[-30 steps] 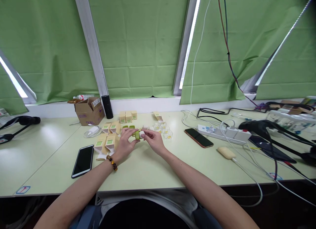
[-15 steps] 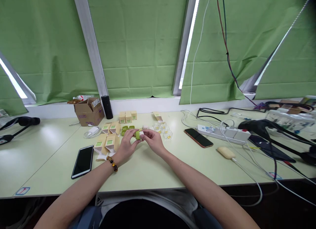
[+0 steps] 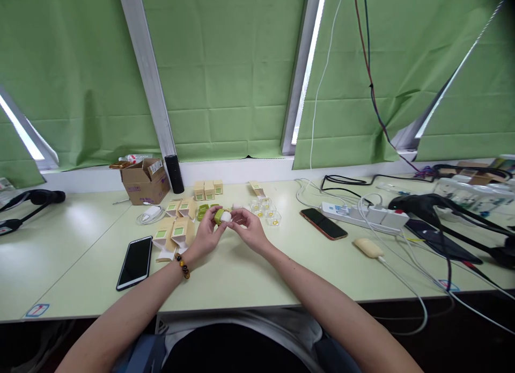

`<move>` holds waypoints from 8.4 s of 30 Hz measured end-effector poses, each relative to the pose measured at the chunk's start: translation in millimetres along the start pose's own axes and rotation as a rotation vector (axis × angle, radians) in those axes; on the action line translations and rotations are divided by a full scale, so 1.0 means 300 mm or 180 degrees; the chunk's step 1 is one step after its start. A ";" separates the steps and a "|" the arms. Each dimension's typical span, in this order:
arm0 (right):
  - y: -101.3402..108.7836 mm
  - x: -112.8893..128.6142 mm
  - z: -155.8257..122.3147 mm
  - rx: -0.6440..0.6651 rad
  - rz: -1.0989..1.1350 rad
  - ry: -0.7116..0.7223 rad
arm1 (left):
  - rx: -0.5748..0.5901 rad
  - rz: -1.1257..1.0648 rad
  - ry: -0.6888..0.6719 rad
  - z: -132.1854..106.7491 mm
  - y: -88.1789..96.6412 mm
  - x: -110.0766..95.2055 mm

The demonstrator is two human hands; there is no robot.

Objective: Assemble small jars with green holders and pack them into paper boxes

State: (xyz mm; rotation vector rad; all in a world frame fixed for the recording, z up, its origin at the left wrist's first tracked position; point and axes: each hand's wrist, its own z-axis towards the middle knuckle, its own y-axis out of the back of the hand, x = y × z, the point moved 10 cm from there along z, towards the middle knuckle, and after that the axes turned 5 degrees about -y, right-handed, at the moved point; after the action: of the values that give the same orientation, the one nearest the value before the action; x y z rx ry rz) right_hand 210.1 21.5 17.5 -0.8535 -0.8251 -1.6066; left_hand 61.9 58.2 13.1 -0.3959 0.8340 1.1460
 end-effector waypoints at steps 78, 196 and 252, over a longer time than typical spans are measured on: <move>-0.125 0.145 -0.123 0.0142 -0.2413 0.2244 | 0.0198 -0.0996 0.0519 -0.003 -0.069 0.067; 0.322 0.016 0.111 -0.0077 -0.4238 -0.0920 | -0.0319 -0.0380 0.0456 0.023 0.062 0.088; -0.054 -0.142 0.013 0.0604 0.1759 -0.1299 | -0.0242 -0.1696 0.0690 0.005 0.021 0.048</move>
State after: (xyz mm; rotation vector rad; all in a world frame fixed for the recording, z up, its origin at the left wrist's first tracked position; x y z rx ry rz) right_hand 201.3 48.2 -18.5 -1.1690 -0.9055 -0.8692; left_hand 59.1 70.9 4.2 -0.7649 0.8077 0.6458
